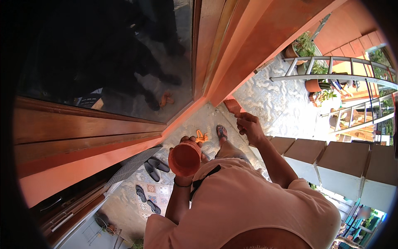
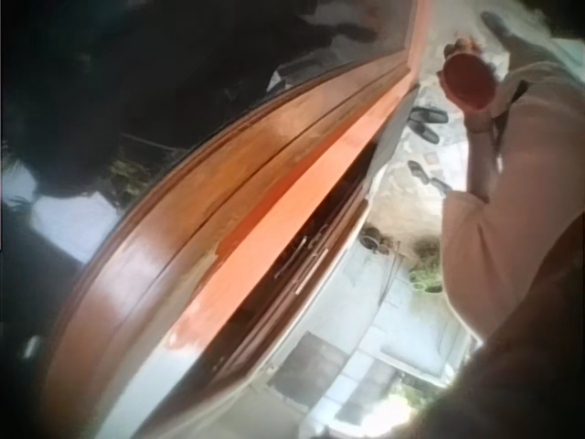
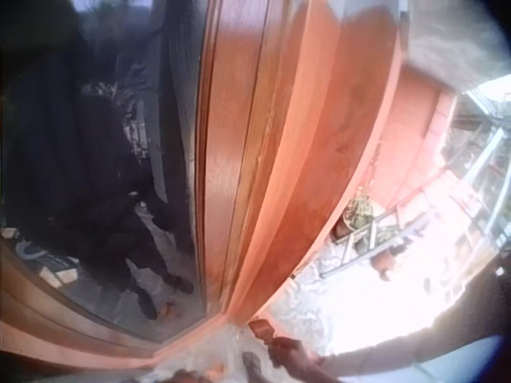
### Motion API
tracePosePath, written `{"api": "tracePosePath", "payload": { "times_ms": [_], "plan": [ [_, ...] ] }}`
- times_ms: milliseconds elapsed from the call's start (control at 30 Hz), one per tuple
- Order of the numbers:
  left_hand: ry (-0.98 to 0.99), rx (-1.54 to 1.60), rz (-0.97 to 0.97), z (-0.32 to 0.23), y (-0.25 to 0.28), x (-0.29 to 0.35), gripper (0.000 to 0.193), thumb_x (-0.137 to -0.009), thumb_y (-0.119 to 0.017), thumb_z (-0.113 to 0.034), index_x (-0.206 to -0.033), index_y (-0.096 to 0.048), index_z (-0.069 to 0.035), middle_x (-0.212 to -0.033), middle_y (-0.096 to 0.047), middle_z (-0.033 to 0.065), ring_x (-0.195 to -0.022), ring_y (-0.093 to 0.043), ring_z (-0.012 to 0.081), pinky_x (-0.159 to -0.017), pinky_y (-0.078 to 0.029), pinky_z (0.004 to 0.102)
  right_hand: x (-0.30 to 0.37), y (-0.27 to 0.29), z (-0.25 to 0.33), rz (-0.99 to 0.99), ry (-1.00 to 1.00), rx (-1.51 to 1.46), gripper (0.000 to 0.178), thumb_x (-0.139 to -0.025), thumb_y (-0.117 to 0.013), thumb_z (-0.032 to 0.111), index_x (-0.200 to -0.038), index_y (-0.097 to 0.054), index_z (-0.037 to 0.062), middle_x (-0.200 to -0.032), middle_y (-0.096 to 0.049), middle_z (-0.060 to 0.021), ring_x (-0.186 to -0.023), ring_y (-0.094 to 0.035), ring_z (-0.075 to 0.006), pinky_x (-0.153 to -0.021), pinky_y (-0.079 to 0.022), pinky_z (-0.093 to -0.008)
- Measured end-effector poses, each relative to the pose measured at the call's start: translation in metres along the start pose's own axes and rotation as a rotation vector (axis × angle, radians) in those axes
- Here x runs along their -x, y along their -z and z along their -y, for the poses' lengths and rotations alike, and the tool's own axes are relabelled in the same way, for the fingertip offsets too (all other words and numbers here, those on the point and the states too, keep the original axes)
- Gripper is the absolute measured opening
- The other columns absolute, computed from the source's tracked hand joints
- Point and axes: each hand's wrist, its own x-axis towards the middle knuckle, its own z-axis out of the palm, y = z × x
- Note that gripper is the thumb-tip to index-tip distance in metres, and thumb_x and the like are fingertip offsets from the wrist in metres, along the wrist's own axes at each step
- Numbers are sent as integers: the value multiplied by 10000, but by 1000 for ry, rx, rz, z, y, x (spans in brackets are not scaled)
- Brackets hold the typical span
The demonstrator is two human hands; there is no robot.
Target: The person paints the wooden door frame with orange paint using a brush. They repeatedly dip the brush into a small container and apply paint along the vertical and horizontal edges of the frame.
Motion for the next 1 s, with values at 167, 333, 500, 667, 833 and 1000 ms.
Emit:
{"api": "tracePosePath", "payload": {
  "times_ms": [167,333,500,667,833,1000],
  "plan": [
    [78,-27,-9,-4,-10,-11,618,-1046,-606,-557,-1472,-505,-121,-1454,-536,76,-1356,-539,295,-974,-536,550,32,-10,22,206,247,-110,469,-975,-712,7,-1423,-575,-10,-956,-650,-54,-899,-666,-161,-803,-579,-339],
    [54,3,-80,6,-16,-16,630,-1042,-609,-554,-1476,-504,-110,-1449,-534,91,-1334,-541,333,-950,-558,572,24,6,37,-73,380,347,387,-1065,-683,168,-1394,-625,-28,-1029,-662,-62,-940,-675,-162,-849,-565,-320],
    [-3,-16,-52,21,-22,-22,611,-1020,-664,-480,-1471,-513,-96,-1430,-524,110,-1339,-500,351,-951,-573,550,-3,23,54,-267,591,311,440,-1109,-606,420,-1282,-710,29,-998,-735,-54,-1009,-713,-143,-860,-566,-303],
    [-2,3,-52,27,-12,-25,686,-1029,-611,-582,-1509,-483,-110,-1452,-532,90,-1342,-518,351,-935,-566,550,-13,34,68,-353,438,-68,436,-1065,-673,443,-1152,-713,17,-985,-772,-109,-863,-762,-182,-773,-638,-344],
    [66,-89,-120,7,-23,-24,693,-1018,-627,-588,-1505,-492,-113,-1450,-532,95,-1353,-506,352,-949,-559,546,-38,17,71,-327,761,-64,224,-949,-793,56,-1141,-695,-6,-1010,-775,-132,-871,-769,-191,-784,-651,-339],
    [128,-113,-110,-24,-48,-22,682,-1009,-656,-561,-1485,-505,-97,-1425,-529,112,-1335,-497,361,-954,-560,547,-113,-20,27,-728,1002,289,107,-930,-813,71,-974,-737,9,-806,-757,-78,-804,-733,-133,-789,-585,-291]
  ]
}}
